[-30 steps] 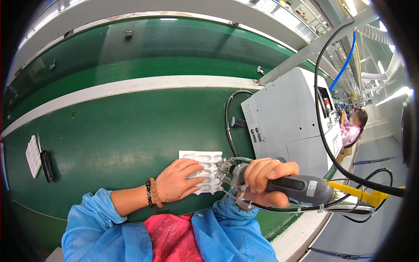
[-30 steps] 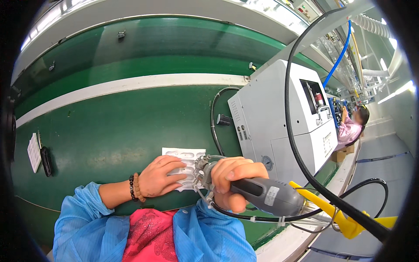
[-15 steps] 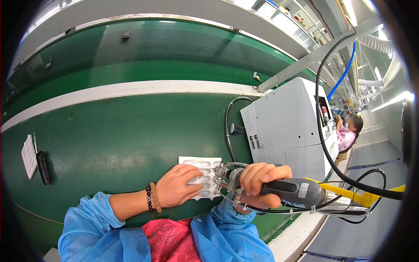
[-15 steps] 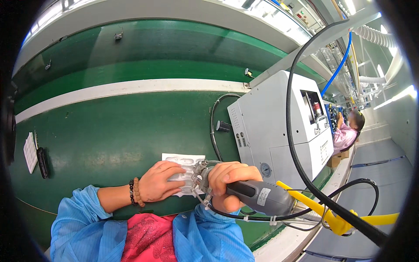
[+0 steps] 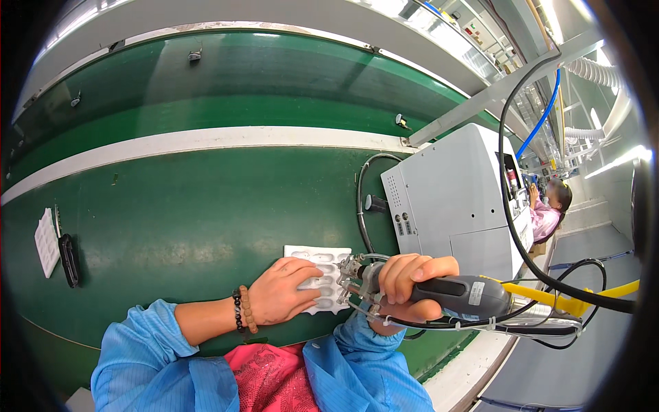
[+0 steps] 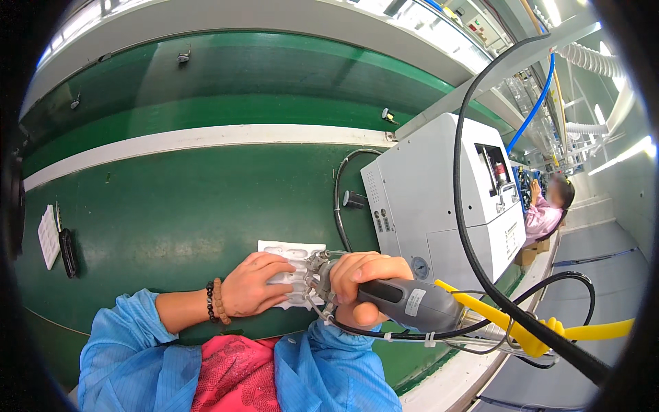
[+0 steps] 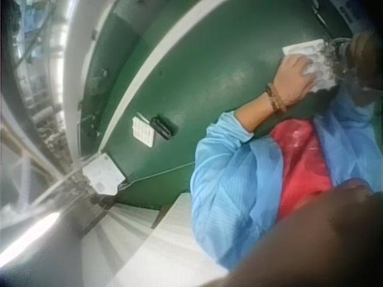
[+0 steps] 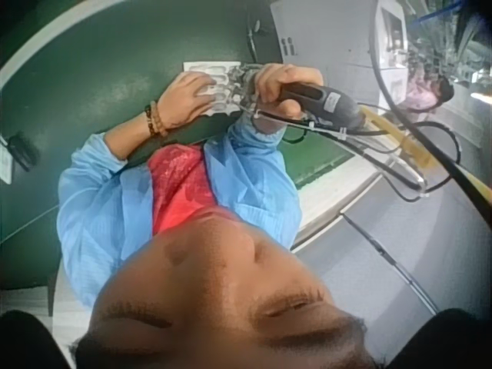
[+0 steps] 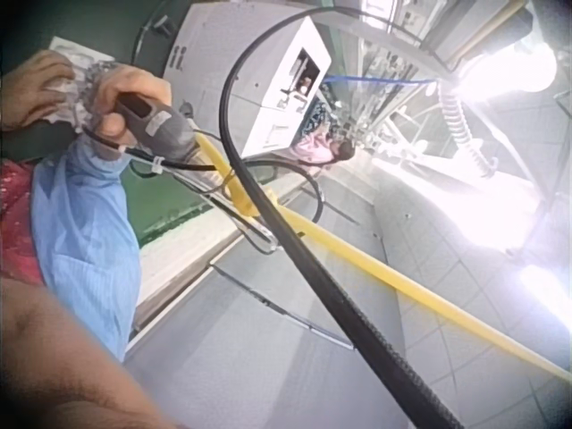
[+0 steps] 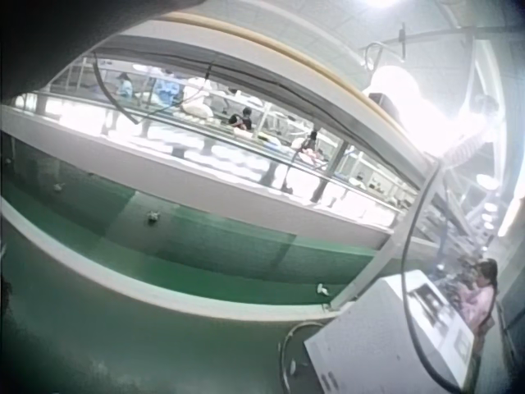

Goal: The person uses a soldering iron to apply solder to small green circuit boards. They pick up each board from a white tray, hold it steady with their left hand, and apply the tool with their right hand. After soldering, the person places the board onto the green workbench surface.

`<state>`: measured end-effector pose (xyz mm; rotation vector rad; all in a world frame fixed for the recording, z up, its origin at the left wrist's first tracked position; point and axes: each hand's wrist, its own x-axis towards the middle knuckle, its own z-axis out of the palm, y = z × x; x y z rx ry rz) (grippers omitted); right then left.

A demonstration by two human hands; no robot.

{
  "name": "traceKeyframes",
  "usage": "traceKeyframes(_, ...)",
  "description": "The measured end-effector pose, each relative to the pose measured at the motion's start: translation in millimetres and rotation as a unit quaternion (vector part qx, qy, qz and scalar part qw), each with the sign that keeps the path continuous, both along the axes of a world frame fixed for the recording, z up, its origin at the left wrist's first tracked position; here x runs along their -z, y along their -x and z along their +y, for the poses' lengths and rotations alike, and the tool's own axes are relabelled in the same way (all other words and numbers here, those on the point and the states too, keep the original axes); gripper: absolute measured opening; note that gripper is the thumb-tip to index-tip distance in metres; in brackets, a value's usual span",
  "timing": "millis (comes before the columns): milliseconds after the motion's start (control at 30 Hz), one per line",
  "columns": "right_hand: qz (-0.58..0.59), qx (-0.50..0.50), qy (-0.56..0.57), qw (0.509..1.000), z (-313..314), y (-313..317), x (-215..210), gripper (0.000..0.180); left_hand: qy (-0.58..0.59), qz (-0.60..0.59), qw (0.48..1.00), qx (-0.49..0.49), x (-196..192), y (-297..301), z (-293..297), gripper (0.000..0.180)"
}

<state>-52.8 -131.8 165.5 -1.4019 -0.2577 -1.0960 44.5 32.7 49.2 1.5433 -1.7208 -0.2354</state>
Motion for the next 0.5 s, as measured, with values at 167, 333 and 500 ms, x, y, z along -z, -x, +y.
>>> traceKeyframes(167,-0.009,-0.002,-0.07,0.997,5.4,1.2,-1.2,0.052,-0.002,0.007,1.0,0.004,1.6,0.4,-0.3,0.02)
traceKeyframes(333,0.001,-0.008,-0.074,0.997,6.5,1.6,-1.3,0.052,-0.004,0.006,1.0,0.003,-0.4,0.3,-0.7,0.02)
traceKeyframes(500,0.02,-0.007,0.0,1.0,1.1,-0.5,0.8,0.054,0.0,0.008,1.0,0.001,3.0,0.7,-0.6,0.02)
